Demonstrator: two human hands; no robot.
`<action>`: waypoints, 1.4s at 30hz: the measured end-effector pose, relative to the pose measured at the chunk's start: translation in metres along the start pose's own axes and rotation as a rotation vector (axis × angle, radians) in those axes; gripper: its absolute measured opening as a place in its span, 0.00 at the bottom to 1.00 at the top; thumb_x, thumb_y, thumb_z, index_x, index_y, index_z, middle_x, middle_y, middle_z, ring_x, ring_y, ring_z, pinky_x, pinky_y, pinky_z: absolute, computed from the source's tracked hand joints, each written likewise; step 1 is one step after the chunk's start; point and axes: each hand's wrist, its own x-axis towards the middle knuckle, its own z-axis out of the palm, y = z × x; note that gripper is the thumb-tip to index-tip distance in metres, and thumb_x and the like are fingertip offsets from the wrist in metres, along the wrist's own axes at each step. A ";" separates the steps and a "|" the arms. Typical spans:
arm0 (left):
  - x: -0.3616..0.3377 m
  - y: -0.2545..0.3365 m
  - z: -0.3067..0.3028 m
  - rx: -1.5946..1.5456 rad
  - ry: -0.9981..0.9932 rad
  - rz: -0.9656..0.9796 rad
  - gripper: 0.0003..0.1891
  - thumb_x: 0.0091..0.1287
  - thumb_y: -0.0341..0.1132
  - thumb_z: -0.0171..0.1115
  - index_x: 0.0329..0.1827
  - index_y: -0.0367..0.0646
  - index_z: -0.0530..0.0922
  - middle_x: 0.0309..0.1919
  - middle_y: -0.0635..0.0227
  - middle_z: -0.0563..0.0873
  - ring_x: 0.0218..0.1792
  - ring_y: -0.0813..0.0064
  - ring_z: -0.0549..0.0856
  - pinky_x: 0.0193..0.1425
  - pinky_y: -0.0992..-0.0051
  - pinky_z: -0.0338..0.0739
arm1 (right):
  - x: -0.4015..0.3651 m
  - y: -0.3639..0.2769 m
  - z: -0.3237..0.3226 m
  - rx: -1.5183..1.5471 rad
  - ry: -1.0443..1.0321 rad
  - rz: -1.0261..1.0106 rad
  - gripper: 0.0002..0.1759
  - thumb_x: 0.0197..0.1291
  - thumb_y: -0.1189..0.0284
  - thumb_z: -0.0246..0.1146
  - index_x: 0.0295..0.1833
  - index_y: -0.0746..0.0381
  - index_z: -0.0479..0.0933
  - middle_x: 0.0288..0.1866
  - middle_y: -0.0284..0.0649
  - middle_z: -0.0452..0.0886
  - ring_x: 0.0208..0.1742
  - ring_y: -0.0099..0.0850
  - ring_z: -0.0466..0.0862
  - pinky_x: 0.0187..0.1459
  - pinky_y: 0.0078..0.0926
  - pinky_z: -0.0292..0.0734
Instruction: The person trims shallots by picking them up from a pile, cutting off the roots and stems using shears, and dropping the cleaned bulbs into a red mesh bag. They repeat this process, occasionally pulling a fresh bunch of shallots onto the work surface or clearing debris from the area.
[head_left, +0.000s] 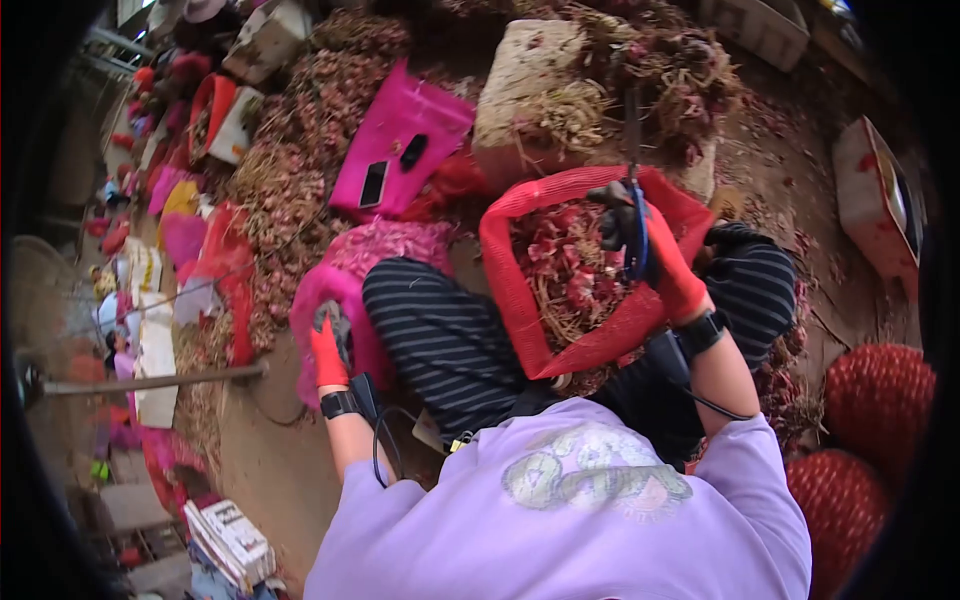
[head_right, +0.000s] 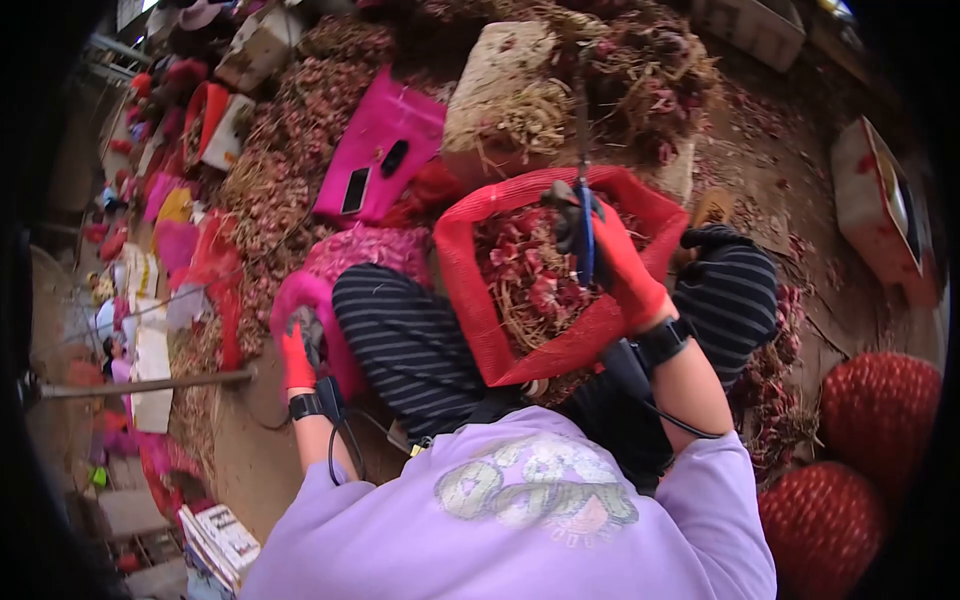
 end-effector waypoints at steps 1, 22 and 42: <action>0.009 0.018 0.029 0.049 -0.120 0.089 0.13 0.68 0.31 0.52 0.53 0.42 0.75 0.39 0.73 0.80 0.37 0.84 0.78 0.39 0.82 0.73 | -0.002 -0.003 0.003 -0.006 0.036 -0.032 0.18 0.63 0.63 0.58 0.53 0.63 0.73 0.28 0.29 0.73 0.26 0.17 0.74 0.28 0.14 0.72; 0.157 0.013 0.444 0.213 -0.741 0.117 0.18 0.59 0.42 0.65 0.42 0.36 0.77 0.32 0.65 0.84 0.31 0.72 0.83 0.36 0.73 0.77 | -0.002 -0.031 -0.027 0.122 0.130 -0.171 0.07 0.63 0.67 0.60 0.39 0.58 0.71 0.28 0.24 0.67 0.26 0.12 0.66 0.25 0.08 0.62; 0.047 0.042 0.401 0.317 -0.997 0.117 0.10 0.65 0.37 0.57 0.46 0.43 0.75 0.35 0.75 0.80 0.41 0.78 0.82 0.47 0.75 0.77 | 0.060 -0.005 -0.027 -0.106 0.210 -0.410 0.15 0.59 0.71 0.61 0.52 0.62 0.74 0.41 0.33 0.82 0.38 0.18 0.80 0.32 0.14 0.73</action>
